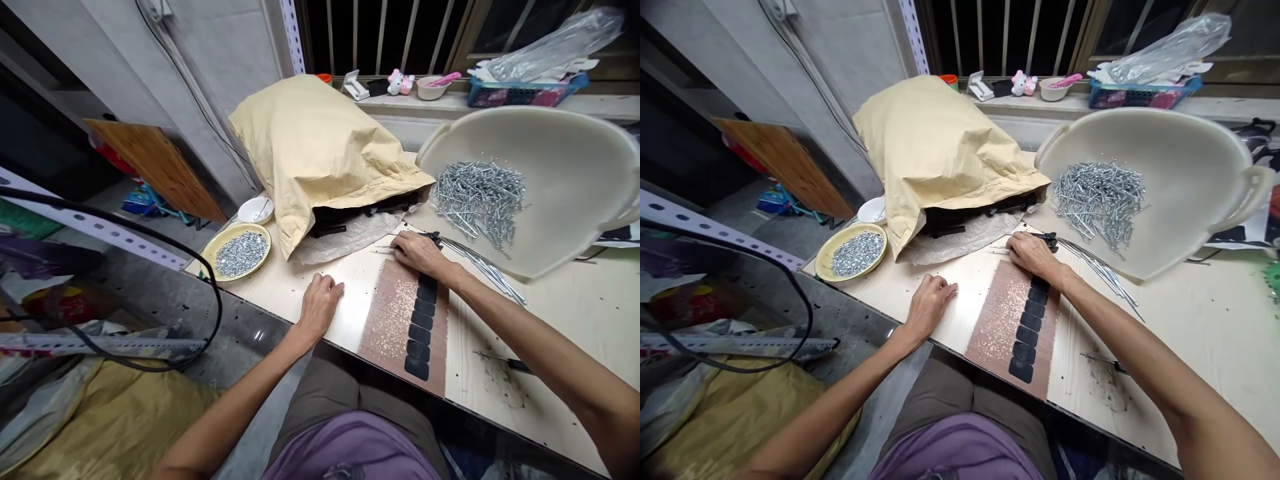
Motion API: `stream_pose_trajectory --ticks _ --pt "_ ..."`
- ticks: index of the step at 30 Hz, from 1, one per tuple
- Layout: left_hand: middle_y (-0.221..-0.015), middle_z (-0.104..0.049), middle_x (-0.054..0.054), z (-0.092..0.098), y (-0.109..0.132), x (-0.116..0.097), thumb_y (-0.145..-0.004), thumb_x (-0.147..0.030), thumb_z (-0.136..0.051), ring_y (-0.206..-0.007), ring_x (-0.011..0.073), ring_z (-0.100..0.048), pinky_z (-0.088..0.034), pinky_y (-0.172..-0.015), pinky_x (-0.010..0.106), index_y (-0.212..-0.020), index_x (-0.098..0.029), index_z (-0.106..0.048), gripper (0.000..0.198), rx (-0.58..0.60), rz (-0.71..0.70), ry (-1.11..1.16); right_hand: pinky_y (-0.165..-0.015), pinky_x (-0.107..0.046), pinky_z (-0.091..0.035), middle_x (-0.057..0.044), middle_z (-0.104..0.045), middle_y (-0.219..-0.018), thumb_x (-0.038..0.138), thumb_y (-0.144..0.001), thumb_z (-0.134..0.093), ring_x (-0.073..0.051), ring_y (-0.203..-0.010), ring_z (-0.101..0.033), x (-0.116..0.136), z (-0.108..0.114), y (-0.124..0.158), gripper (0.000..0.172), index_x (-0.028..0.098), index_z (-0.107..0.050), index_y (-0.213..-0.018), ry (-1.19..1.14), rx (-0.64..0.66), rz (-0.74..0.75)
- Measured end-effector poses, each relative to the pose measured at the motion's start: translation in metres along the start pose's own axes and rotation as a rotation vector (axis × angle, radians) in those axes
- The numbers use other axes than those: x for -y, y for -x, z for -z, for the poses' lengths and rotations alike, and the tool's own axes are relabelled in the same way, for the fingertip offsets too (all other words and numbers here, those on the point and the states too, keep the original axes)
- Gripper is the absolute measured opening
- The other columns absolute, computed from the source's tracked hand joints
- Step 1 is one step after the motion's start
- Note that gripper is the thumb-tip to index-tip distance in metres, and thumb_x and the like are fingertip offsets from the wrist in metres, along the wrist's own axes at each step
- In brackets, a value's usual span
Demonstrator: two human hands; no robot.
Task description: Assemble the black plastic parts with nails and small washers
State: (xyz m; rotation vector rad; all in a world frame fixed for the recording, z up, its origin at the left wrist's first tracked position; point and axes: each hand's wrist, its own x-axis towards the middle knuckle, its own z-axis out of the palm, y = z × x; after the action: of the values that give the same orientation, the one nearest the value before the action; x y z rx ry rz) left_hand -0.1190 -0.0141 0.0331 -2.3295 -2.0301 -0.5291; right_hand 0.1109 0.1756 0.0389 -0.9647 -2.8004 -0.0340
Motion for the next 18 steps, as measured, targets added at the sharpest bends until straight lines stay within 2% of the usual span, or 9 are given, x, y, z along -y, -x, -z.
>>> stream_pose_trajectory --ticks 5,8,10,13,15,18 --pt "-0.084 -0.053 0.007 0.003 -0.005 -0.001 -0.091 -0.025 -0.046 -0.081 0.0219 -0.041 -0.036 -0.064 0.033 -0.087 -0.025 -0.065 0.020 0.059 -0.075 -0.010 -0.077 -0.029 -0.044 -0.009 -0.058 -0.098 0.015 -0.085 -0.042 -0.019 -0.087 -0.056 0.012 0.021 0.022 0.023 0.016 -0.059 -0.099 -0.119 -0.295 -0.097" --pt "-0.081 -0.053 0.007 0.006 -0.002 -0.001 -0.091 -0.022 -0.045 -0.081 0.0223 -0.042 -0.035 -0.064 0.034 -0.082 -0.024 -0.063 0.020 0.096 -0.112 -0.027 -0.080 -0.031 -0.046 -0.009 -0.057 -0.100 0.015 -0.087 -0.041 -0.020 -0.091 -0.057 0.028 0.036 0.042 0.023 0.017 -0.060 -0.101 -0.170 -0.400 -0.128" --pt "-0.080 -0.053 0.008 0.006 -0.002 0.000 -0.090 -0.020 -0.045 -0.081 0.0230 -0.042 -0.034 -0.065 0.035 -0.080 -0.023 -0.062 0.019 0.103 -0.135 -0.034 -0.081 -0.031 -0.047 -0.008 -0.058 -0.101 0.016 -0.088 -0.041 -0.020 -0.094 -0.057 0.041 0.043 0.057 0.023 0.019 -0.061 -0.101 -0.195 -0.435 -0.156" --pt "-0.080 -0.053 0.009 0.002 -0.004 0.002 -0.089 -0.019 -0.045 -0.081 0.0242 -0.044 -0.035 -0.065 0.036 -0.077 -0.021 -0.060 0.020 0.087 -0.162 -0.029 -0.074 -0.030 -0.049 -0.007 -0.061 -0.100 0.023 -0.090 -0.044 -0.019 -0.091 -0.059 0.062 0.046 0.076 0.022 0.021 -0.063 -0.101 -0.234 -0.429 -0.217" --pt "-0.080 -0.054 0.010 -0.001 -0.007 0.003 -0.089 -0.019 -0.045 -0.082 0.0244 -0.044 -0.036 -0.066 0.036 -0.077 -0.019 -0.060 0.020 0.078 -0.168 -0.026 -0.069 -0.030 -0.049 -0.006 -0.064 -0.097 0.027 -0.091 -0.046 -0.019 -0.086 -0.060 0.075 0.044 0.085 0.021 0.022 -0.064 -0.100 -0.260 -0.401 -0.238" --pt "-0.081 -0.056 0.010 -0.002 -0.010 0.002 -0.088 -0.020 -0.048 -0.083 0.0236 -0.046 -0.038 -0.070 0.037 -0.079 -0.018 -0.062 0.017 0.045 -0.127 0.035 -0.069 -0.031 -0.050 -0.006 -0.066 -0.093 0.027 -0.092 -0.046 -0.019 -0.082 -0.061 0.094 0.037 0.092 0.022 0.022 -0.066 -0.099 -0.303 -0.369 -0.223"
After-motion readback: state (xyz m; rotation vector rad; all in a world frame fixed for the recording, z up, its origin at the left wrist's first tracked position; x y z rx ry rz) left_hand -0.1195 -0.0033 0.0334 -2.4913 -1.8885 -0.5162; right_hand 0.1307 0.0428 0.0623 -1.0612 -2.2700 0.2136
